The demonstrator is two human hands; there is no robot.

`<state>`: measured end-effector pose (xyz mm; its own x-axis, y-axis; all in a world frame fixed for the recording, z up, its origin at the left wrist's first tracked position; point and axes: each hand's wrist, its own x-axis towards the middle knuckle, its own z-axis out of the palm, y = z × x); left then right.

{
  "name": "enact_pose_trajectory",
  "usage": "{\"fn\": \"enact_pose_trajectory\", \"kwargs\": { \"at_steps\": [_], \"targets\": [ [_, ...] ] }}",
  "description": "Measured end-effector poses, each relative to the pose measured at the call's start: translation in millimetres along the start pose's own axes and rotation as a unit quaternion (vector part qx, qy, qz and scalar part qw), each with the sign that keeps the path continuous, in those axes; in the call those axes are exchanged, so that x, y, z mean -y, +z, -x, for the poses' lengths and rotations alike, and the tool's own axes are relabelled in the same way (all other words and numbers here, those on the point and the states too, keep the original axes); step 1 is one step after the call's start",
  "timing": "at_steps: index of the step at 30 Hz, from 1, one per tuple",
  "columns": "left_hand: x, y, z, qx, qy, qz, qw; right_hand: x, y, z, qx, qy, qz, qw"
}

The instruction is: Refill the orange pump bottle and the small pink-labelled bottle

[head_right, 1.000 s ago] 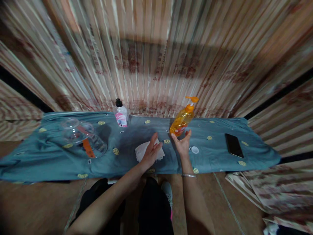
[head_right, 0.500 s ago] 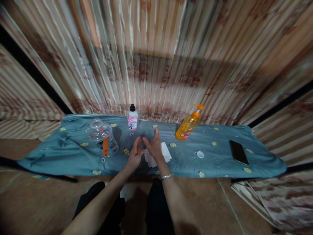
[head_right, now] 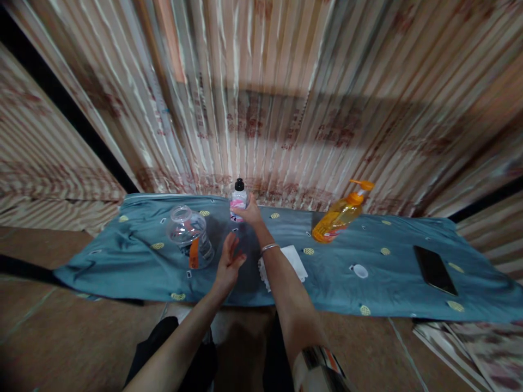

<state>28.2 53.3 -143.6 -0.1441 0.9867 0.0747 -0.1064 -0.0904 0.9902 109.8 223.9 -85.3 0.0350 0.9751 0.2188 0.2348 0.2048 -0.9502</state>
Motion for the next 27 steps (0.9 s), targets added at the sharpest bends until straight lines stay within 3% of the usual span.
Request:
{"fn": "enact_pose_trajectory", "kwargs": {
  "at_steps": [6,11,14,17,19,23,27],
  "targets": [
    [-13.2,-4.5,-0.3,-0.008,0.026,-0.014,1.0,6.0,-16.6,30.6,-0.018,-0.007,0.009,1.0],
    [-27.3,-12.6,-4.7,-0.025,0.137,-0.147,0.979,31.1,-46.0,90.9,-0.027,-0.032,0.036,0.998],
    [-31.4,-14.9,-7.1,-0.024,0.159,-0.187,0.969,44.0,-52.1,127.9,-0.018,-0.023,0.065,0.997],
    [-32.5,-17.1,-7.3,0.011,0.155,-0.188,0.97,51.8,-54.3,151.9,-0.001,-0.019,0.074,0.997],
    [-31.6,-18.0,-5.8,0.019,0.161,-0.197,0.967,54.7,-59.5,159.2,-0.005,-0.031,0.056,0.998],
    [-26.7,-15.8,1.6,0.028,0.18,-0.239,0.954,56.5,-77.7,160.4,-0.073,-0.063,-0.018,0.995],
    [-21.4,-11.6,10.0,0.049,0.201,-0.278,0.938,55.6,-86.7,160.3,-0.103,-0.052,-0.067,0.991]
  ]
}}
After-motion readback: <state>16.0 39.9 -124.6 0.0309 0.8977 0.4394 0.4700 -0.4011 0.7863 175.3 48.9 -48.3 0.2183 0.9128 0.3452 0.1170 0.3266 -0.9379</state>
